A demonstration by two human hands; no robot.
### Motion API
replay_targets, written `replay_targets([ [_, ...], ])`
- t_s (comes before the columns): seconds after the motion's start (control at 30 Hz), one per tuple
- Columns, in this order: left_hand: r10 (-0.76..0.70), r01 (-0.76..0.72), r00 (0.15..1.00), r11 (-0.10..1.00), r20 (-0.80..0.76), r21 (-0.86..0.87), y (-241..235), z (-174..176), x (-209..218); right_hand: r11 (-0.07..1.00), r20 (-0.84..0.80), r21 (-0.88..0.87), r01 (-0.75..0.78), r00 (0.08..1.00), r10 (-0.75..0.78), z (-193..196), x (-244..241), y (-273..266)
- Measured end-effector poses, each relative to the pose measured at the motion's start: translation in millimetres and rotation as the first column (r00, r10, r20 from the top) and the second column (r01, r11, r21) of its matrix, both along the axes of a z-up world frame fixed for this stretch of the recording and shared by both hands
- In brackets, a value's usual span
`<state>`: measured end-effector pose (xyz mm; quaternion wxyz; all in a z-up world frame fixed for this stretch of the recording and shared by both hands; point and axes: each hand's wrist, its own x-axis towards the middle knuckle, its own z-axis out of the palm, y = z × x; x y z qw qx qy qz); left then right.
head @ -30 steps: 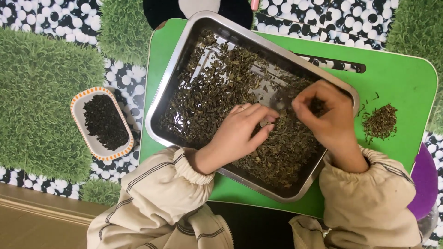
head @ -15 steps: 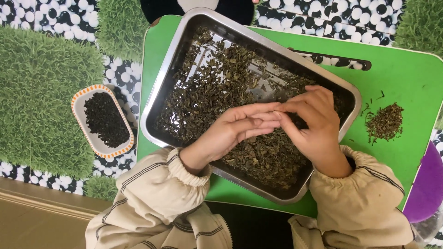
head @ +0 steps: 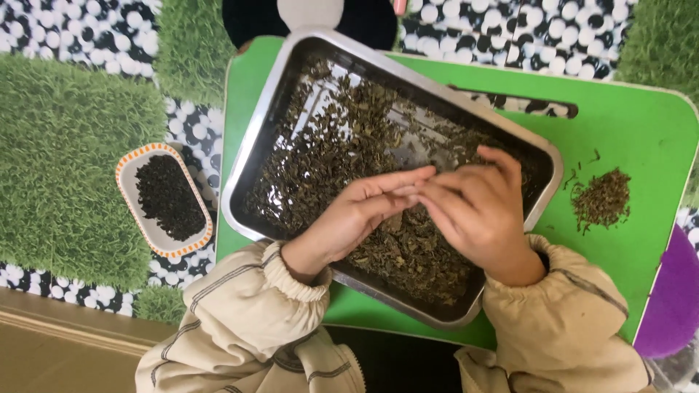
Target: Manually sorting dried tea leaves in a metal tray to remove stems and impurities.
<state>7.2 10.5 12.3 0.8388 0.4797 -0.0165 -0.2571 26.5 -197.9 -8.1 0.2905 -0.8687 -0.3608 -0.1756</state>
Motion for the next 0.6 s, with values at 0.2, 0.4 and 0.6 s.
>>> replay_targets([
  [0.2, -0.032, 0.032, 0.999, 0.999, 0.029, 0.004, -2, -12, -3, 0.992, 0.296, -0.125, 0.014, 0.955, 0.024, 15, 3, 6],
  [0.4, -0.077, 0.056, 0.987, 0.987, 0.139, 0.148, -2, 8, -3, 0.986, 0.330, -0.163, 0.037, 0.944, 0.019, 20, 5, 7],
  [0.6, -0.127, 0.058, 0.963, 0.959, 0.238, 0.279, -4, 11, -5, 0.990, 0.206, -0.143, -0.008, 0.978, 0.037, 13, 9, 7],
])
